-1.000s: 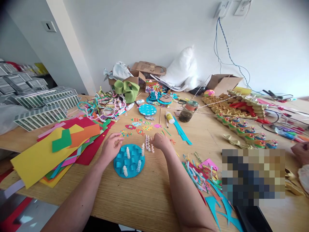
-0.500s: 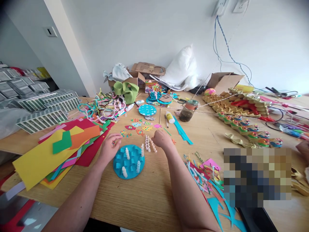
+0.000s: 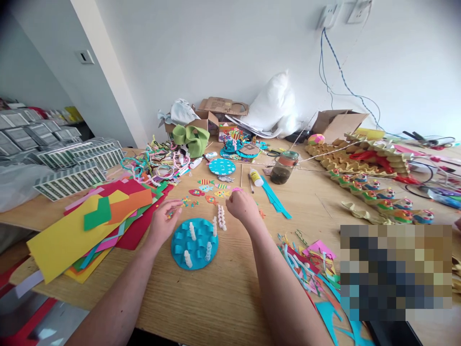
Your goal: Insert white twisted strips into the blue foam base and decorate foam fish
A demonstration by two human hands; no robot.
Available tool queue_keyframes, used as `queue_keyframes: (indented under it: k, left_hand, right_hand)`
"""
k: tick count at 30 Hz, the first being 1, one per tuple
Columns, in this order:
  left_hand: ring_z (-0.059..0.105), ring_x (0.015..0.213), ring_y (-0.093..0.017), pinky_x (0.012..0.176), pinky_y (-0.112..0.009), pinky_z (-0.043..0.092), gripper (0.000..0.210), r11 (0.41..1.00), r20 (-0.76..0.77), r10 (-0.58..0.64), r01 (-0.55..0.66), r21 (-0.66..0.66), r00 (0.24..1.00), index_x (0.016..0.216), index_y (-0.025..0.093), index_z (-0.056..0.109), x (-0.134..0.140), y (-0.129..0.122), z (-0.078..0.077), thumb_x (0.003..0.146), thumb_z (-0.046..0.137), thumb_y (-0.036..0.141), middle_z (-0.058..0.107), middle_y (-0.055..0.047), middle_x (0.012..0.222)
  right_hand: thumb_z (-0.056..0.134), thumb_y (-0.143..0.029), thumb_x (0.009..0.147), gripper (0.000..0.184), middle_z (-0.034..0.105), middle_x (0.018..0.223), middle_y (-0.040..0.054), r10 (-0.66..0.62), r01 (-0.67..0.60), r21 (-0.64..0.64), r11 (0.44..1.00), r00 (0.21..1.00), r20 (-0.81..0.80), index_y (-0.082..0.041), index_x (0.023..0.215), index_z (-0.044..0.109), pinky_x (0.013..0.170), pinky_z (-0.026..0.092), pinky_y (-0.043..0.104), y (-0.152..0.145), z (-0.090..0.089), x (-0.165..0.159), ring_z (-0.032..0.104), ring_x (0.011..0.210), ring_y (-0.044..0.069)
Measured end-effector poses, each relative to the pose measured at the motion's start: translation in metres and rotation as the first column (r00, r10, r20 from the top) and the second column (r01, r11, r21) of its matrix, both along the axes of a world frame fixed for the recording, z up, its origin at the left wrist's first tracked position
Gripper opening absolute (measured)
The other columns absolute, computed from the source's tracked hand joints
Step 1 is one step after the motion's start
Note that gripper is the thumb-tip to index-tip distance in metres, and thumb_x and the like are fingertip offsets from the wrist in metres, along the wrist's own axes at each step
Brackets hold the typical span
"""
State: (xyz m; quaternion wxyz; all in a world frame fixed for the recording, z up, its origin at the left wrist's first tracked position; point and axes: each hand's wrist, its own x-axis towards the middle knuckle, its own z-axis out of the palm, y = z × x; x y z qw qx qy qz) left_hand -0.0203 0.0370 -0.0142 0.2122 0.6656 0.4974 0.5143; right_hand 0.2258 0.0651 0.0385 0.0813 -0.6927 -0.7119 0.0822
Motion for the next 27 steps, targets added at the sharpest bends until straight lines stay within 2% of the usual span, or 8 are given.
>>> queue_keyframes:
  k: [4, 7, 10, 14, 19, 23, 27]
  left_hand:
    - [0.062, 0.101, -0.02, 0.087, -0.032, 0.052, 0.023, 0.991, 0.255, -0.099, 0.118, -0.062, 0.962, 0.096, 0.016, 0.066, 0.002, -0.005, 0.008, 0.081, 0.059, 0.032, 0.065, -0.01, 0.106]
    - [0.063, 0.099, -0.019, 0.088, -0.032, 0.051, 0.024, 0.981, 0.358, -0.135, 0.175, -0.08, 0.924, 0.096, 0.016, 0.067, 0.005, -0.01, 0.016, 0.08, 0.062, 0.033, 0.066, -0.009, 0.105]
    - [0.063, 0.097, -0.019, 0.087, -0.032, 0.052, 0.023, 0.98, 0.427, -0.132, 0.184, -0.082, 0.895, 0.091, 0.016, 0.069, 0.008, -0.015, 0.022, 0.075, 0.067, 0.033, 0.066, -0.008, 0.099]
    - [0.062, 0.095, -0.019, 0.086, -0.032, 0.051, 0.018, 0.981, 0.464, -0.139, 0.187, -0.058, 0.875, 0.083, 0.016, 0.069, 0.01, -0.018, 0.027, 0.071, 0.071, 0.03, 0.066, -0.007, 0.095]
    - [0.062, 0.094, -0.018, 0.088, -0.033, 0.05, 0.011, 0.981, 0.465, -0.159, 0.192, -0.025, 0.871, 0.077, 0.018, 0.068, 0.009, -0.019, 0.028, 0.075, 0.067, 0.029, 0.066, -0.005, 0.092]
    - [0.062, 0.092, -0.017, 0.086, -0.032, 0.049, 0.008, 0.974, 0.531, -0.188, 0.225, -0.006, 0.826, 0.074, 0.018, 0.066, 0.008, -0.018, 0.025, 0.075, 0.067, 0.025, 0.066, -0.004, 0.091]
    - [0.062, 0.094, -0.017, 0.087, -0.032, 0.049, 0.007, 0.969, 0.564, -0.199, 0.247, -0.008, 0.801, 0.072, 0.017, 0.065, 0.007, -0.018, 0.025, 0.074, 0.068, 0.023, 0.065, -0.004, 0.092]
  right_hand:
    - [0.051, -0.026, 0.077, 0.015, 0.067, 0.07, 0.0042, 0.109, -0.038, 0.268, 0.963, 0.961, -0.255, -0.018, 0.068, 0.06, 0.057, 0.037, 0.025, -0.018, 0.022, -0.022, 0.06, 0.066, 0.016]
    - [0.054, -0.023, 0.075, 0.012, 0.065, 0.067, 0.0027, 0.239, -0.12, 0.363, 0.924, 0.922, -0.303, -0.019, 0.063, 0.055, 0.06, 0.038, 0.025, -0.034, 0.03, -0.045, 0.058, 0.067, 0.016]
    - [0.054, -0.021, 0.076, 0.013, 0.062, 0.067, 0.0025, 0.362, -0.22, 0.431, 0.875, 0.889, -0.28, -0.02, 0.064, 0.051, 0.061, 0.038, 0.026, -0.047, 0.03, -0.063, 0.056, 0.07, 0.017]
    - [0.052, -0.02, 0.079, 0.014, 0.06, 0.066, 0.0036, 0.437, -0.318, 0.467, 0.825, 0.883, -0.171, -0.021, 0.065, 0.048, 0.061, 0.038, 0.027, -0.055, 0.026, -0.077, 0.053, 0.071, 0.019]
    - [0.051, -0.018, 0.081, 0.016, 0.059, 0.066, 0.0051, 0.459, -0.366, 0.465, 0.806, 0.882, -0.102, -0.021, 0.065, 0.048, 0.06, 0.038, 0.029, -0.059, 0.025, -0.082, 0.052, 0.07, 0.02]
    - [0.052, -0.018, 0.081, 0.014, 0.06, 0.068, 0.0055, 0.482, -0.374, 0.47, 0.799, 0.866, -0.13, -0.02, 0.068, 0.051, 0.063, 0.04, 0.03, -0.06, 0.025, -0.083, 0.053, 0.073, 0.02]
    - [0.056, -0.026, 0.083, 0.008, 0.063, 0.077, 0.0056, 0.52, -0.373, 0.46, 0.806, 0.817, -0.249, -0.019, 0.081, 0.059, 0.069, 0.042, 0.032, -0.058, 0.023, -0.08, 0.055, 0.078, 0.021]
